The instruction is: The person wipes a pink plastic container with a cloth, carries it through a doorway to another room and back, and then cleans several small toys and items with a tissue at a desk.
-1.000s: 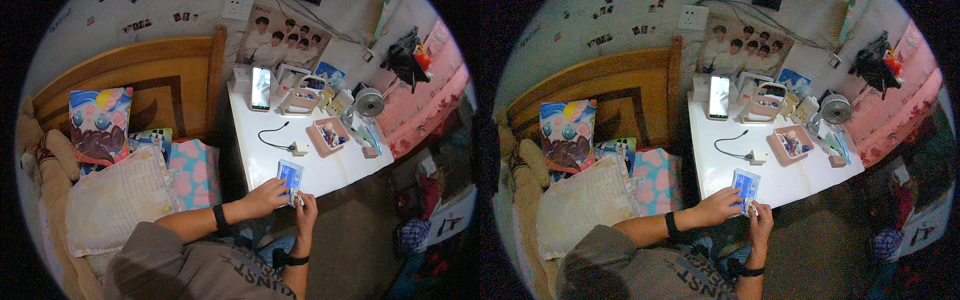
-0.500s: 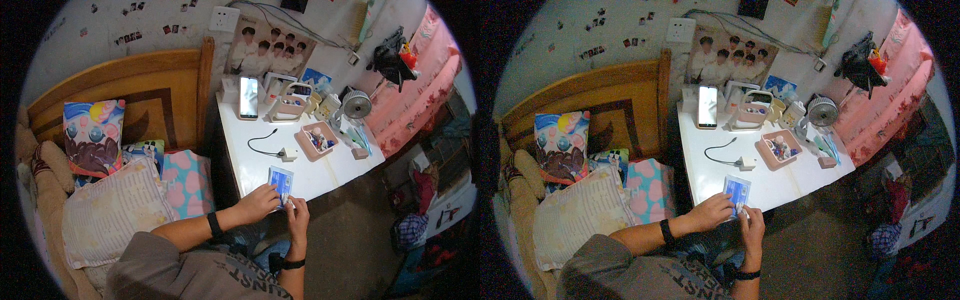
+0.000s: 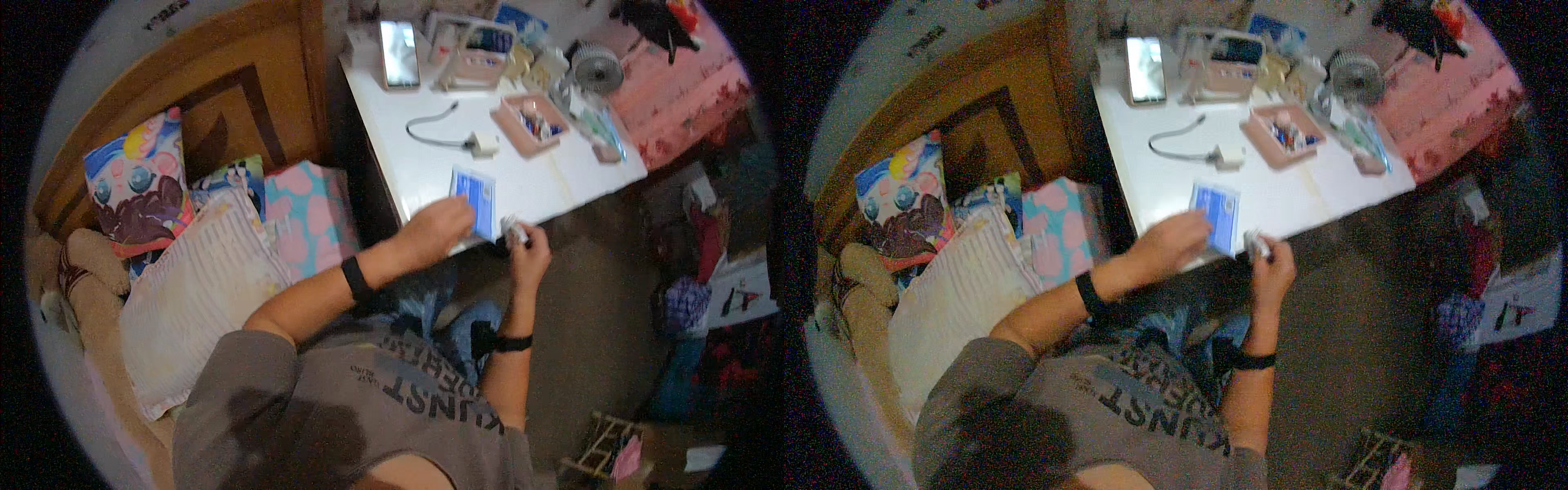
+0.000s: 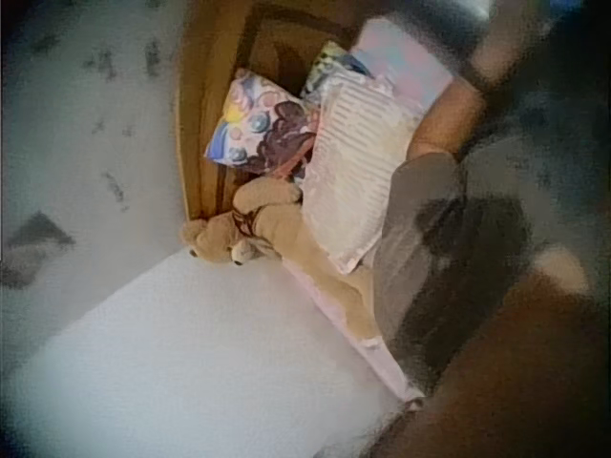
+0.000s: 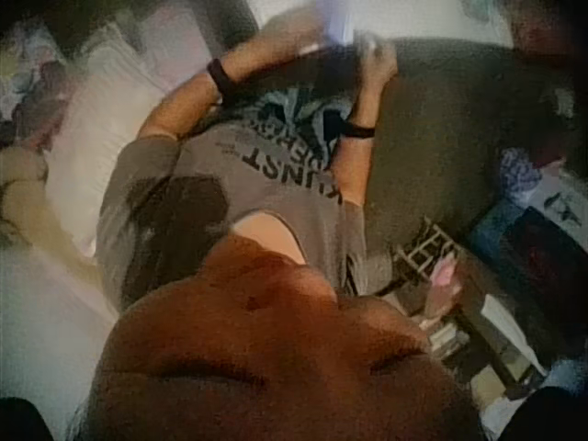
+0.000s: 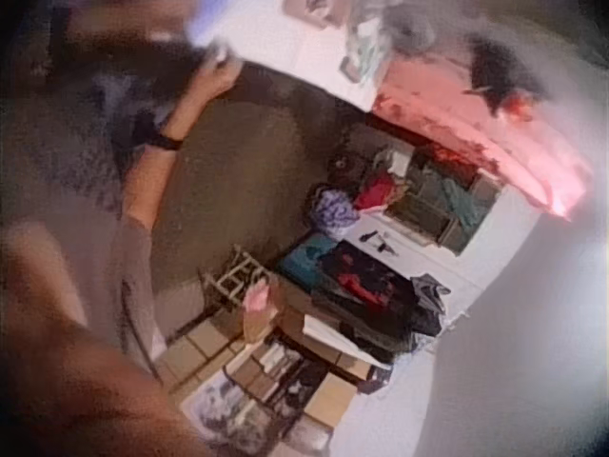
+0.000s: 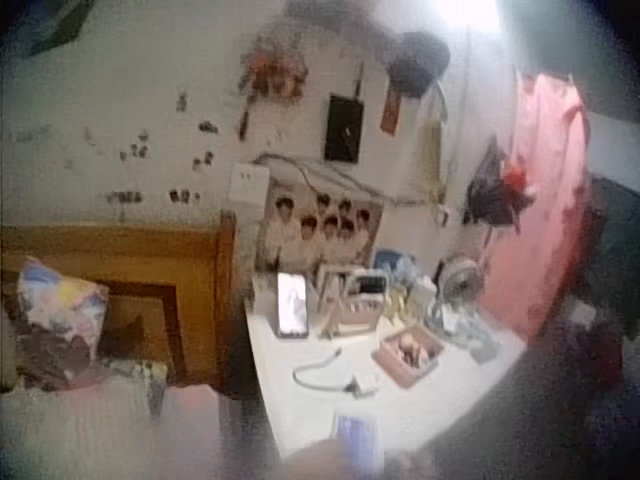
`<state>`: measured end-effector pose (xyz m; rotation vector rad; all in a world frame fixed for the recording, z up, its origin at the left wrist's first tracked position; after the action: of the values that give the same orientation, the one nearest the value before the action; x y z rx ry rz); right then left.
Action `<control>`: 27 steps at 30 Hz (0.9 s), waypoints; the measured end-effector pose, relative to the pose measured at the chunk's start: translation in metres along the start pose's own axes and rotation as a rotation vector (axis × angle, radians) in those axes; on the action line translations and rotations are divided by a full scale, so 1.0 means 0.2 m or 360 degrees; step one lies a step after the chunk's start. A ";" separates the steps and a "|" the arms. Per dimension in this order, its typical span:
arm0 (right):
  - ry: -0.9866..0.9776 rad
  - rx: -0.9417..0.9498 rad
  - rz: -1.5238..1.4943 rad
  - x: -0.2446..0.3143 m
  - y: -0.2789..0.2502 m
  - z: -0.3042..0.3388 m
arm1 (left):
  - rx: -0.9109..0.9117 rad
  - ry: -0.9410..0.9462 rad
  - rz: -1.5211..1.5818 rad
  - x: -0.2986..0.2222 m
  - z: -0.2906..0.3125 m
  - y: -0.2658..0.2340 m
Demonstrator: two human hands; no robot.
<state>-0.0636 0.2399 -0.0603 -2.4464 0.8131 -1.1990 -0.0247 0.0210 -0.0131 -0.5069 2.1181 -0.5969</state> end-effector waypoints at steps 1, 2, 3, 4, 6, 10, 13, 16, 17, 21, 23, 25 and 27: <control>-0.0009 -0.0159 -0.0155 0.03 -0.06 -0.01 | -0.0068 -0.0132 0.0137 0.01 -0.04 -0.08; 0.0080 -0.0232 -0.0221 0.02 -0.10 -0.01 | -0.0027 -0.0370 0.0306 0.04 -0.07 -0.12; 0.0086 -0.0375 -0.0512 0.08 -0.13 -0.02 | 0.0011 -0.0617 0.0475 0.09 -0.09 -0.13; 0.0125 -0.0455 -0.0521 0.11 -0.17 -0.03 | 0.0098 -0.0769 0.0780 0.15 -0.12 -0.11; 0.0160 -0.0541 -0.0531 0.16 -0.21 -0.04 | 0.0125 -0.0988 0.1504 0.22 -0.14 -0.07; 0.0129 -0.0513 -0.0624 0.23 -0.16 -0.04 | 0.0102 -0.1215 0.1703 0.35 -0.11 0.02; 0.0003 -0.0252 -0.0459 0.22 -0.03 -0.02 | 0.0028 -0.1241 0.0936 0.40 -0.07 -0.04; -0.0316 -0.0033 -0.0179 0.41 0.10 -0.05 | -0.0217 -0.0714 -0.0012 0.29 -0.10 -0.16; -0.0382 0.0027 -0.0155 0.45 0.15 -0.07 | -0.0206 -0.0720 -0.0016 0.30 -0.10 -0.15; -0.0556 0.0323 0.0449 0.45 0.25 -0.06 | -0.0246 -0.0493 -0.0602 0.26 -0.09 -0.13; -0.0510 0.0227 0.0659 0.26 0.12 -0.13 | -0.0202 -0.0495 -0.0704 0.27 -0.07 -0.11; -0.0313 0.0261 0.0664 0.10 0.03 -0.18 | -0.0160 -0.0543 -0.0773 0.28 -0.10 -0.10; -0.0334 0.0196 0.0579 0.15 0.01 -0.21 | -0.0155 -0.0539 -0.0736 0.29 -0.09 -0.11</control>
<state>-0.0825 0.2184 -0.0169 -2.1583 1.0307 -0.8193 -0.0689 -0.0235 -0.0269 -1.0901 1.7175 -0.6124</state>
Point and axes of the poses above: each hand's wrist, its own z-axis away from the middle knuckle, its own y-axis out of the palm, x = y × z, the point moved 10 cm from there along -z, towards the middle knuckle, and after that the axes turned 15 degrees about -y, right-handed, at the moved point
